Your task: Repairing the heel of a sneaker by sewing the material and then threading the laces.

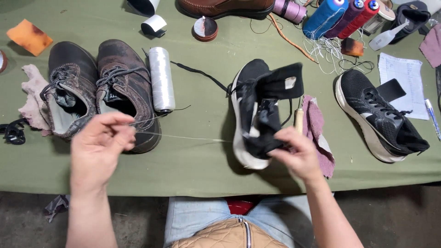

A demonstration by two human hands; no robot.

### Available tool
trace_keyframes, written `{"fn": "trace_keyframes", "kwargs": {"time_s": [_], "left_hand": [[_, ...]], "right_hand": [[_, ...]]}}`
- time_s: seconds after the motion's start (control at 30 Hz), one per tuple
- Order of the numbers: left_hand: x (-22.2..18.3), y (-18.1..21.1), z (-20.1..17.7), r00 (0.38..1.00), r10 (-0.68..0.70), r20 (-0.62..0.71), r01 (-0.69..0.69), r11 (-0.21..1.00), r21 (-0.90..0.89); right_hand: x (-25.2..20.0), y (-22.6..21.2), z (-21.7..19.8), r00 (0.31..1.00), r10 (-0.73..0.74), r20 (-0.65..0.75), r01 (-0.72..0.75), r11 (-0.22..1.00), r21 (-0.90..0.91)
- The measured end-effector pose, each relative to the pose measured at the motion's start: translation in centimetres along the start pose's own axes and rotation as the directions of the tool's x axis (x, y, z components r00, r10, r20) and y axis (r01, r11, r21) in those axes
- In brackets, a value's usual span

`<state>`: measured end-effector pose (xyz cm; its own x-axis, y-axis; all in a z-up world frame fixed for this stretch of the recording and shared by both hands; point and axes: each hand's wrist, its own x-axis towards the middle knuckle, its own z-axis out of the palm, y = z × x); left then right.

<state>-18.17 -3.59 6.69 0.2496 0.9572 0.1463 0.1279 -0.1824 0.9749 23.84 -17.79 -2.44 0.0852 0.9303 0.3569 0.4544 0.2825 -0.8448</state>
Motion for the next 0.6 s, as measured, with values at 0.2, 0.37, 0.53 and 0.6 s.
{"fn": "trace_keyframes", "kwargs": {"time_s": [0.2,0.37,0.53,0.6], "left_hand": [[5.4,4.3,2.2,0.957,0.280,-0.074,-0.108,0.583,0.805],[12.7,-3.3,6.9,0.971,0.113,0.211,-0.232,0.225,0.946],[18.2,-15.1,11.8,0.982,-0.139,0.130,-0.123,0.061,0.991],[16.8,-15.8,14.1,0.996,0.093,0.011,0.003,-0.146,0.989]], "right_hand": [[-0.2,3.3,-3.5,0.927,0.238,-0.290,0.028,0.726,0.687],[0.0,2.7,-2.0,0.927,0.159,-0.341,0.032,0.870,0.492],[-0.2,1.2,-0.2,0.978,-0.056,-0.199,0.110,0.956,0.271],[0.5,0.0,1.1,0.980,-0.185,-0.073,0.189,0.980,0.056]]}}
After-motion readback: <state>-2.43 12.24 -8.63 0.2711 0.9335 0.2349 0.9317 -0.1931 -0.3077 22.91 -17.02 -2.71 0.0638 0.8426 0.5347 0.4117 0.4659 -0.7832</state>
